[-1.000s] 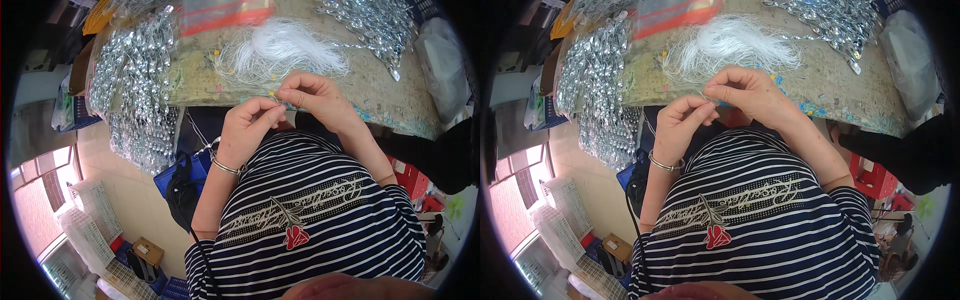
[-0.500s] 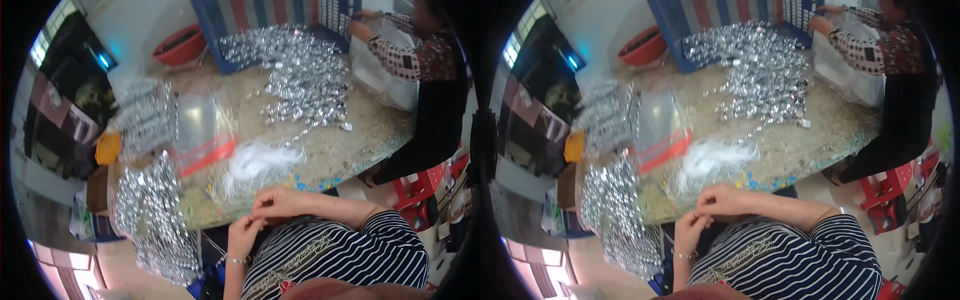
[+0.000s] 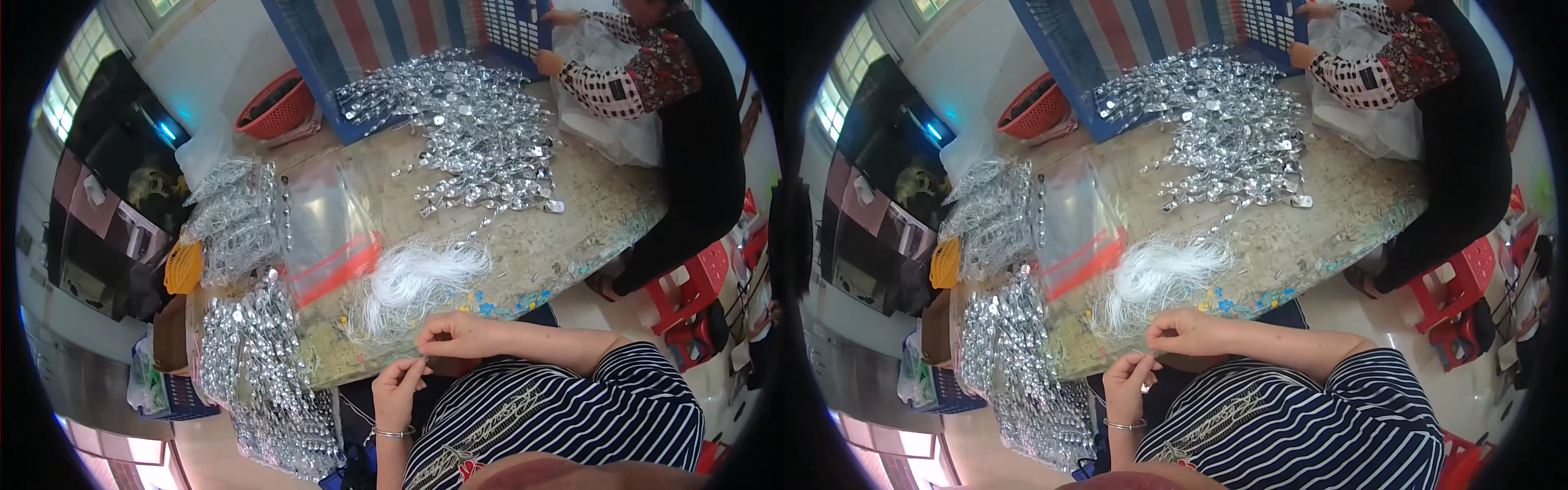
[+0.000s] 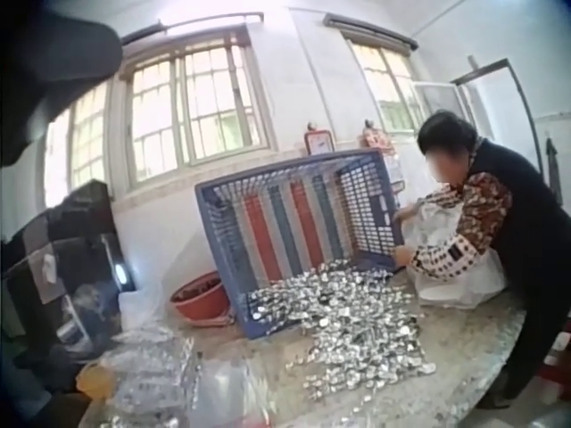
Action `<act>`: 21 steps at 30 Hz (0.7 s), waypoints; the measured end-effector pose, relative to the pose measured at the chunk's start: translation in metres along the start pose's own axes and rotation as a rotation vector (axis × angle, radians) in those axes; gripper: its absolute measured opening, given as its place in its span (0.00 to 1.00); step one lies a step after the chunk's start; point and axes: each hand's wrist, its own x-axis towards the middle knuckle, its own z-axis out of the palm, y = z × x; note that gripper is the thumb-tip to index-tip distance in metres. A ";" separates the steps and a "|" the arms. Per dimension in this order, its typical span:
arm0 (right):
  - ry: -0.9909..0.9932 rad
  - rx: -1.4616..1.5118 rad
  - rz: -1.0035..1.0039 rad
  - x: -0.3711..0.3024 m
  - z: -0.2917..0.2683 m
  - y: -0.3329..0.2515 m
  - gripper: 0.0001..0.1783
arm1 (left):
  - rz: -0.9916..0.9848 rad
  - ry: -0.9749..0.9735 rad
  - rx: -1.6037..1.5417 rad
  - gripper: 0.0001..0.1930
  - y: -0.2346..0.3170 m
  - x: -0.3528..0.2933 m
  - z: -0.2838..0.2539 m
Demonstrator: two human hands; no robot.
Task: Assemble small toy components by attaching white synthetic fibers to silver parts.
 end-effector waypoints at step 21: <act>0.080 0.249 0.205 0.009 0.003 -0.013 0.07 | 0.020 0.015 0.028 0.05 0.004 0.002 0.000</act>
